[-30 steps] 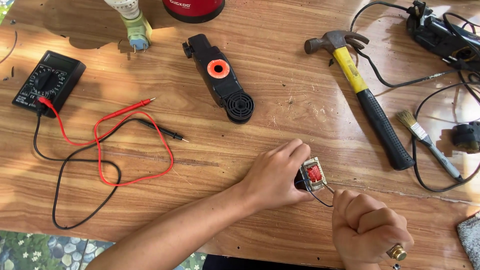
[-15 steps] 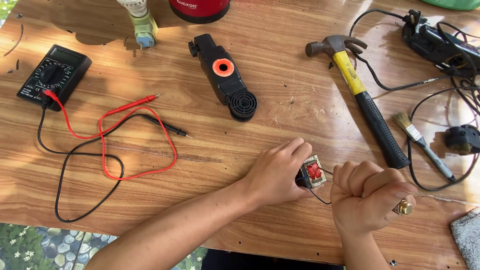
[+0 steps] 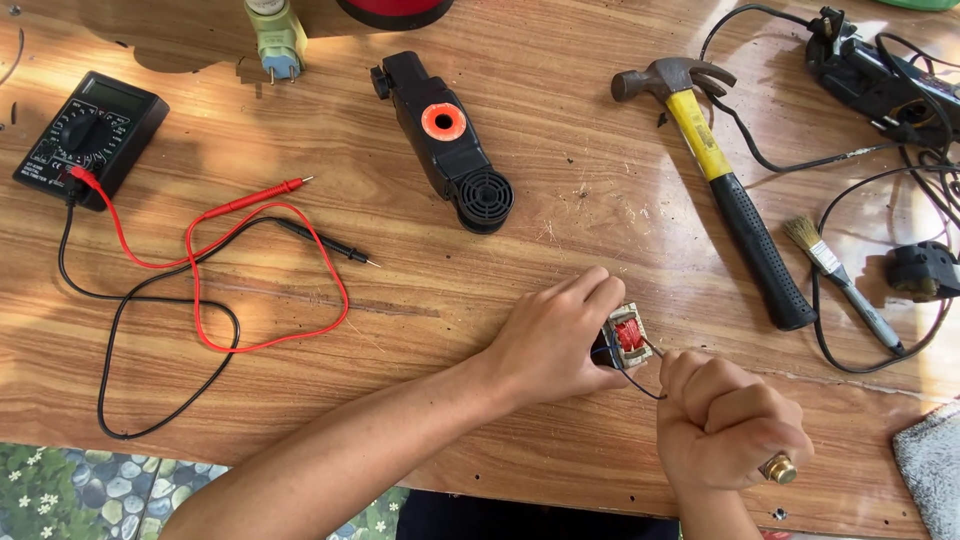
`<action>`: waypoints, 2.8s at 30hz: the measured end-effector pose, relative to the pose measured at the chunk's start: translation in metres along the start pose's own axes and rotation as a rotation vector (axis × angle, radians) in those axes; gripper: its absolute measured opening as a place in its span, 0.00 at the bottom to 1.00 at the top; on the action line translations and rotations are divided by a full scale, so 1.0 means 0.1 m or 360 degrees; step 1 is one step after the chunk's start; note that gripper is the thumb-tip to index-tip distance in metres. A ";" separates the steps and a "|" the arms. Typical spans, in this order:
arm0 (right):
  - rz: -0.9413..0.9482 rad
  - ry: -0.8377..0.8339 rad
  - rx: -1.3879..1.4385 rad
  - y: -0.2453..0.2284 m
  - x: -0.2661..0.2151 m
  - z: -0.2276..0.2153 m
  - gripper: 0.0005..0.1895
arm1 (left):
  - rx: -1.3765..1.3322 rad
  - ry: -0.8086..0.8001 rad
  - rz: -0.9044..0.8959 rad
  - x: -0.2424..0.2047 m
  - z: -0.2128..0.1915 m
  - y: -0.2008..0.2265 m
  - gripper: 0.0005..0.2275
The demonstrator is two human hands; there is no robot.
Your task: Repairing a small transformer part using a screwdriver on a wooden table.
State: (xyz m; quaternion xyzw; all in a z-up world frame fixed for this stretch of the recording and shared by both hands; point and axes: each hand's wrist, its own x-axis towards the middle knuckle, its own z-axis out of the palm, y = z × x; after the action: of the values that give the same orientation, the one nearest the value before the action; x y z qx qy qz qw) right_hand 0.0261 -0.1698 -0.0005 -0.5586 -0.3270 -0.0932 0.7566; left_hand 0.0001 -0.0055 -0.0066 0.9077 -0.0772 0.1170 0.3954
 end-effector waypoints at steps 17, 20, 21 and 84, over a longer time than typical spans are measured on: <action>0.0065 -0.0008 0.0056 0.12 0.19 0.15 0.32 | -0.0019 0.0016 -0.0019 0.00 0.00 0.01 0.26; 0.0008 0.0020 0.0016 0.11 0.16 0.15 0.33 | -0.0023 -0.0022 -0.0022 0.01 0.01 0.00 0.28; 0.0011 0.0019 0.0015 0.10 0.15 0.15 0.33 | -0.0025 -0.0022 -0.0025 0.01 0.00 0.00 0.28; -0.0190 -0.1472 -0.2125 -0.31 0.39 -0.49 0.14 | 0.0046 0.0110 0.0250 -0.03 0.09 -0.04 0.32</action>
State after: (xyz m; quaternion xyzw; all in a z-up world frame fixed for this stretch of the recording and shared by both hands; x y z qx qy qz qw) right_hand 0.0598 -0.2165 0.0392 -0.8556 -0.5110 -0.0687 0.0462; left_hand -0.0003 -0.0091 -0.0155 0.9000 -0.1327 0.1799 0.3742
